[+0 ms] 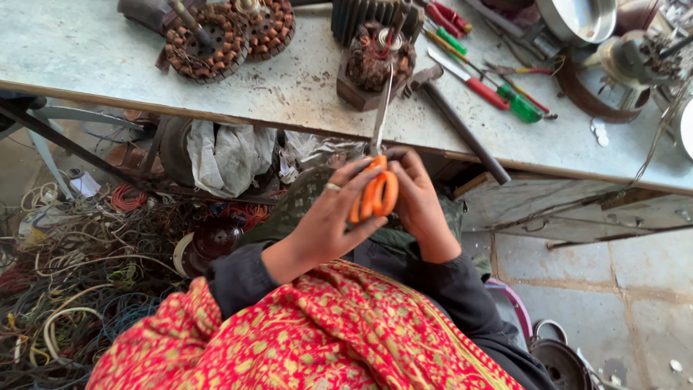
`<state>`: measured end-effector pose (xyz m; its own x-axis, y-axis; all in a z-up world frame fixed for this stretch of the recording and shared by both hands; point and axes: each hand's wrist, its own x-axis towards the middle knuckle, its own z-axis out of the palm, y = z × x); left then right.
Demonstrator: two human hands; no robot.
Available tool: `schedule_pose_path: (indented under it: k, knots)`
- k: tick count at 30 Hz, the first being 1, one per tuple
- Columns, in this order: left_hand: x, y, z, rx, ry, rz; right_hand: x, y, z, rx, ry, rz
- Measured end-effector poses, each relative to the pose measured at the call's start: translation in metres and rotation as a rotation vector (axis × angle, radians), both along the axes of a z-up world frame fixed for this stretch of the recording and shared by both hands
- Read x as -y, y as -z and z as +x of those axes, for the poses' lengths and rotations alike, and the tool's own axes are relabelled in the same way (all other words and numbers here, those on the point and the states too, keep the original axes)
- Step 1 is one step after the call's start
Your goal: The person uses orange-handled shears to cut and pull wires from a cylindrical electrical component, likely a motor stator. They repeatedly use a hammer to strike the shears or the component to loosen parts. The person also uses a screwdriver to pry at the component.
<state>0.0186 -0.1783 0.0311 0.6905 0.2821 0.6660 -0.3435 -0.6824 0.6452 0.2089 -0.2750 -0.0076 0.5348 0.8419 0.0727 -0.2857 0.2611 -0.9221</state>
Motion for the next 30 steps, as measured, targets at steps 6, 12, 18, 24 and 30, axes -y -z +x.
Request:
schedule_pose_path:
  k: [6, 12, 18, 24, 30]
  knots:
    - [-0.008, -0.013, 0.012, -0.076, 0.096, 0.037, 0.031, -0.004, 0.011, -0.506, -0.201, -0.018]
    - [-0.027, -0.017, 0.019, -0.13, 0.119, 0.091, 0.049, -0.002, 0.01, -0.728, -0.356, 0.037]
    - [-0.106, -0.018, 0.075, -0.052, -0.003, 0.049, 0.051, -0.007, -0.003, -0.471, -0.357, -0.09]
    - [-0.199, -0.028, 0.17, -0.119, -0.184, 0.365, 0.033, -0.003, -0.011, -0.48, -0.39, -0.079]
    - [-0.19, -0.02, 0.206, -0.005, -0.165, 0.264, 0.028, 0.007, -0.015, -0.525, -0.307, -0.18]
